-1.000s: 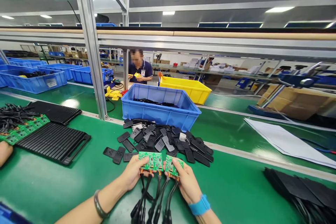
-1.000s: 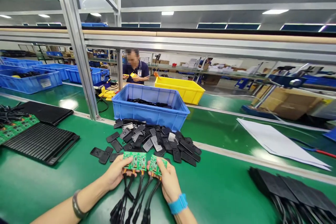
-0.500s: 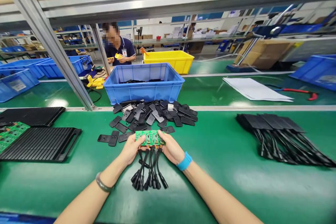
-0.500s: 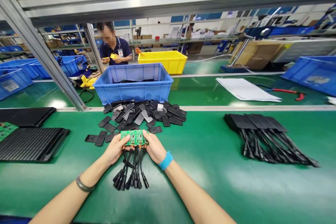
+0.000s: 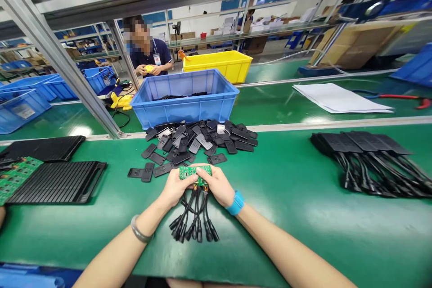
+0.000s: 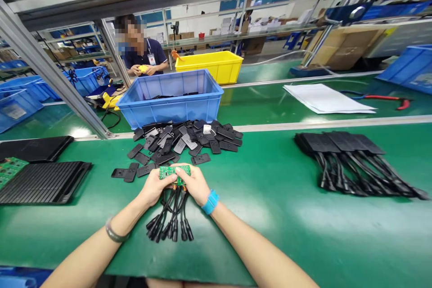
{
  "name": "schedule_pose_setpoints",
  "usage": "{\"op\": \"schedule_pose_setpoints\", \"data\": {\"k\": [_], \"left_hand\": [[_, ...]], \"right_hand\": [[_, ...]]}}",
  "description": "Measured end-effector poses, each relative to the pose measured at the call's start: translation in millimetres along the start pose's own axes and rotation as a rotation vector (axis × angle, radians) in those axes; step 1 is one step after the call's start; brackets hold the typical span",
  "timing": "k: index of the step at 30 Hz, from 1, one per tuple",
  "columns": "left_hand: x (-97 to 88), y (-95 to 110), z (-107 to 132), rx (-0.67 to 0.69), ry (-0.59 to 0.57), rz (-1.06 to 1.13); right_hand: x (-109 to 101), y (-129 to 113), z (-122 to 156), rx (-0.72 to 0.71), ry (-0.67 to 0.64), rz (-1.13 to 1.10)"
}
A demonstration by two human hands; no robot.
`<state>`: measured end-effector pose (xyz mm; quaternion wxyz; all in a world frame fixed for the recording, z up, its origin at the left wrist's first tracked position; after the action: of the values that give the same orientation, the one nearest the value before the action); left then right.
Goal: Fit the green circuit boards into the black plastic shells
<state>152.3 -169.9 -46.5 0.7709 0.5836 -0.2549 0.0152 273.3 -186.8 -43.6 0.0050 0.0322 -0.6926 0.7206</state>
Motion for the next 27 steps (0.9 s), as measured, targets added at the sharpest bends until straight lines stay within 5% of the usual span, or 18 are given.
{"op": "schedule_pose_setpoints", "data": {"k": [13, 16, 23, 27], "left_hand": [[0.4, 5.1, 4.2, 0.266, 0.068, -0.289], [2.2, 5.2, 1.6, 0.231, 0.069, -0.270], [1.5, 0.8, 0.3, 0.032, -0.030, 0.161], [-3.3, 3.0, -0.3, 0.029, -0.079, 0.069]], "right_hand": [[1.8, -1.9, 9.6, -0.133, 0.257, 0.218], [1.9, 0.1, 6.3, -0.114, 0.244, 0.198], [-2.7, 2.9, -5.4, -0.013, 0.138, -0.119], [-8.3, 5.9, -5.9, 0.037, 0.169, -0.180]]}}
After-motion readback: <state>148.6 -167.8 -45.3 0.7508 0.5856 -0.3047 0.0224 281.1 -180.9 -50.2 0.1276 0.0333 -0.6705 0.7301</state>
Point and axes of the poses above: each hand's wrist, its own z-axis away from the middle knuckle, its own x-axis out of the palm, y = z × x, the point moved 5 cm from there along -z, towards the middle knuckle, and after that the axes turned 12 degrees about z, right-handed, at the moved point
